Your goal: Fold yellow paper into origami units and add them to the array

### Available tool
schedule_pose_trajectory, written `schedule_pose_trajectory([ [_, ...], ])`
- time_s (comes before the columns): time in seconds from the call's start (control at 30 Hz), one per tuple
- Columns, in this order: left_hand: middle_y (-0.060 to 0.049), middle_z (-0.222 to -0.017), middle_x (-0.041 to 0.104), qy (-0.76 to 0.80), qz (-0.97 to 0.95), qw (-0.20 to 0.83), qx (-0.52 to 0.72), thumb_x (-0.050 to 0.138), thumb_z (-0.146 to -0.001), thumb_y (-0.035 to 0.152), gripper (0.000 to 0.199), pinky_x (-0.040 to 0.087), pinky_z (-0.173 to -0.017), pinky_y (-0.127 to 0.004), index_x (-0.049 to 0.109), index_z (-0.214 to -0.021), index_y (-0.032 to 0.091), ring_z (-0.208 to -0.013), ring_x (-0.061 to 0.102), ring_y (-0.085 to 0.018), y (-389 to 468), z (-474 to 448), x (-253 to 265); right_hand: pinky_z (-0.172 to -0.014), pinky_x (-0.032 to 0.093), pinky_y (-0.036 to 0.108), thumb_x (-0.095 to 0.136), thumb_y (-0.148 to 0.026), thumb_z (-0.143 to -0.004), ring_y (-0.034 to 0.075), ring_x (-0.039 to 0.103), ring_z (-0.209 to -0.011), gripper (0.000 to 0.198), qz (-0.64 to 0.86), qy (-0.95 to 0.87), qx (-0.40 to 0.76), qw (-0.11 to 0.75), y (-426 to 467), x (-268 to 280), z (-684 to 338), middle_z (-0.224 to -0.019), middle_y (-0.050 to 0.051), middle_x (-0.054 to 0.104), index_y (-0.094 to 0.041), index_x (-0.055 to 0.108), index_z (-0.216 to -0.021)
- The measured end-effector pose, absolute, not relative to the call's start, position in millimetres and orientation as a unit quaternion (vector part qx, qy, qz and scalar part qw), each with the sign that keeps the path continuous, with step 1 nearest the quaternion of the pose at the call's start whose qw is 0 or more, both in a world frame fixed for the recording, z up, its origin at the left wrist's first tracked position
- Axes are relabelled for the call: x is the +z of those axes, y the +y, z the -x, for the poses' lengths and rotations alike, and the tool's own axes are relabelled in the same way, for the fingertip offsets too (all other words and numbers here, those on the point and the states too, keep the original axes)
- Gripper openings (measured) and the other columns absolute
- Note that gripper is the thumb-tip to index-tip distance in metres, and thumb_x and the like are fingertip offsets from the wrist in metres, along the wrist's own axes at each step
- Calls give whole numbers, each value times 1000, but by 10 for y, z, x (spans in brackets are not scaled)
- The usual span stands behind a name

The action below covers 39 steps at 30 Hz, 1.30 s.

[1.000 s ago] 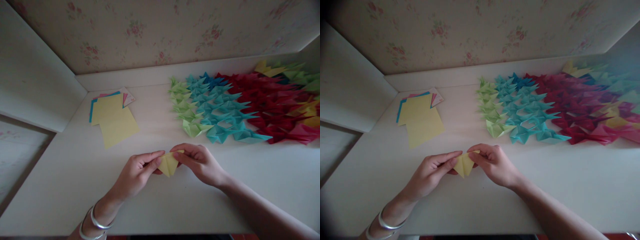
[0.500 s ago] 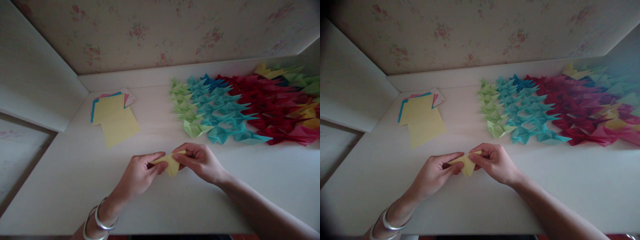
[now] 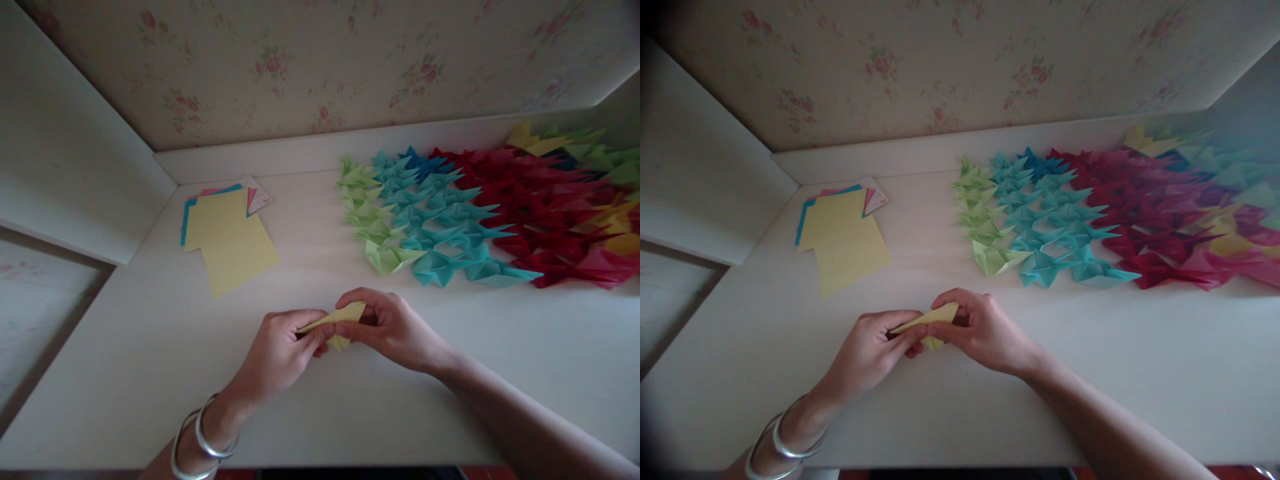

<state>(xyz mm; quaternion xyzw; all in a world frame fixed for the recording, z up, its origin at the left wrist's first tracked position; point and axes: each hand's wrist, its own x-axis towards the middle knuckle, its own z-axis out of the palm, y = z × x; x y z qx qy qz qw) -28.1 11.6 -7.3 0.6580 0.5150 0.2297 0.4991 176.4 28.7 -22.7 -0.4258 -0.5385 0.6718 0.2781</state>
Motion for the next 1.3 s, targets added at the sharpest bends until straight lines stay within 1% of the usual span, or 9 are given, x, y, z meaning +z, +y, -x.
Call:
schedule_pose_trajectory([
  [0.13, -2, -66, 69, 515, -646, 511, 238, 61, -92, 39, 28, 51, -58, -20, 77, -91, 16, -61, 65, -14, 137, 270, -65, -53, 42, 23, 74, -36, -80, 14, 62, -65, 31, 401, -522, 700, 277, 282, -244, -1765, -75, 0, 69, -23, 58, -103],
  [0.33, -7, -101, 77, 502, -510, 653, 247, 62, -91, 45, 37, 60, -72, -24, 73, -112, 17, -80, 73, -17, 140, 270, -50, -53, 40, 22, 73, -24, -80, 13, 61, -65, 29, 407, -494, 708, 299, 289, -226, -1787, -74, -1, 67, -22, 55, -104],
  [0.47, -9, -84, 78, 517, -442, 686, 259, 56, -94, 48, 41, 60, -67, -24, 73, -102, 12, -75, 75, -18, 129, 300, -7, -54, 41, 23, 75, -22, -77, 14, 62, -66, 35, 410, -464, 714, 327, 329, -194, -1818, -75, -1, 67, -22, 54, -105],
  [0.57, -12, -91, 79, 486, -408, 734, 243, 58, -94, 44, 37, 59, -63, -20, 75, -93, 11, -76, 75, -17, 131, 342, 23, -57, 43, 22, 77, -21, -75, 13, 62, -67, 30, 392, -444, 725, 351, 348, -161, -1827, -75, -1, 67, -19, 57, -97],
  [0.7, -13, -100, 79, 442, -377, 774, 251, 60, -93, 42, 32, 58, -64, -20, 74, -99, 13, -80, 76, -17, 137, 384, 40, -59, 43, 21, 80, -21, -73, 11, 61, -66, 27, 384, -430, 730, 366, 352, -127, -1824, -75, -1, 66, -16, 60, -92],
  [0.9, -14, -106, 77, 416, -413, 771, 250, 57, -95, 42, 34, 60, -71, -27, 70, -110, 13, -85, 75, -21, 116, 403, 54, -59, 45, 22, 81, -21, -72, 12, 63, -66, 30, 384, -416, 738, 367, 364, -117, -1836, -77, 1, 68, -15, 61, -93],
  [1.03, -11, -100, 77, 424, -480, 731, 234, 53, -98, 40, 34, 59, -70, -25, 70, -110, 14, -78, 73, -17, 117, 406, 64, -58, 44, 21, 81, -19, -72, 11, 62, -65, 30, 376, -416, 742, 367, 369, -112, -1839, -76, 1, 69, -15, 60, -94],
  [1.2, -5, -74, 72, 432, -517, 703, 227, 52, -98, 41, 35, 56, -63, -22, 73, -99, 13, -65, 69, -13, 144, 405, 36, -57, 44, 21, 81, -20, -70, 11, 63, -64, 35, 376, -408, 744, 372, 362, -107, -1830, -75, 0, 69, -15, 59, -96],
  [1.3, -4, -72, 70, 438, -526, 693, 226, 54, -97, 39, 32, 54, -63, -23, 72, -99, 12, -64, 66, -13, 150, 396, 25, -58, 46, 22, 81, -22, -71, 13, 65, -65, 35, 379, -412, 740, 372, 363, -118, -1829, -77, 1, 70, -16, 59, -97],
])
